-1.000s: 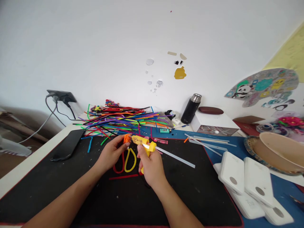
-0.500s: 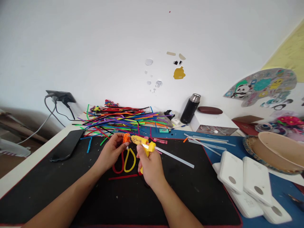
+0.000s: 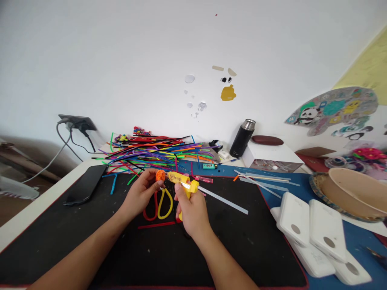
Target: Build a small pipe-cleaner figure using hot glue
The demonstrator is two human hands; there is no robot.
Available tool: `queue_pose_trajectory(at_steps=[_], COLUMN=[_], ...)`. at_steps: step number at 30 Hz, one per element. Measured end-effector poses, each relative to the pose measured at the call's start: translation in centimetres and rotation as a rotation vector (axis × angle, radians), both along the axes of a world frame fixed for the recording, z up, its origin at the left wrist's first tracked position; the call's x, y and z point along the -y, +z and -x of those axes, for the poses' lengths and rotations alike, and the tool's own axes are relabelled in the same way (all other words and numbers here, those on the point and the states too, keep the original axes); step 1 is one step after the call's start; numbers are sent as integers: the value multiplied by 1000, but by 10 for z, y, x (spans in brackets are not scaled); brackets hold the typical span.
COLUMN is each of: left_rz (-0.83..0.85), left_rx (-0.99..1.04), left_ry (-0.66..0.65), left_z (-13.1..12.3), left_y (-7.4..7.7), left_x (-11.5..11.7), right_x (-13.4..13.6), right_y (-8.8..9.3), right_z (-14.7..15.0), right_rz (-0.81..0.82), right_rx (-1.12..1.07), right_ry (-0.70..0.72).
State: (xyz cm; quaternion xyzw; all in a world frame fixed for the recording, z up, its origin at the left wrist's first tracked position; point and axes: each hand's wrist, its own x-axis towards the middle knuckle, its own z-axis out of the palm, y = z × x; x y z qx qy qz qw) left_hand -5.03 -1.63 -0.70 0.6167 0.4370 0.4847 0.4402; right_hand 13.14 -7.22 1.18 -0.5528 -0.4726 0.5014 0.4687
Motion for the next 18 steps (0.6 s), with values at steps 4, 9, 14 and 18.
queue_pose_trajectory(at_steps=[4,9,14,18], left_rz=[-5,-3,4,8], left_rx=[8,41,67,79], left_ry=[7,5,1,-5], left_z=[0,1,1,1], left_y=[-1,-3,-4,-4], left_x=[0,-1,-2,-2], right_x=[1,1,2,3], right_y=[2,1,-1,1], right_z=[1,2,3,2], right_rz=[3,-1,10,7], right_rx=[14,-4,-50,-39], right_ry=[11,26,31,34])
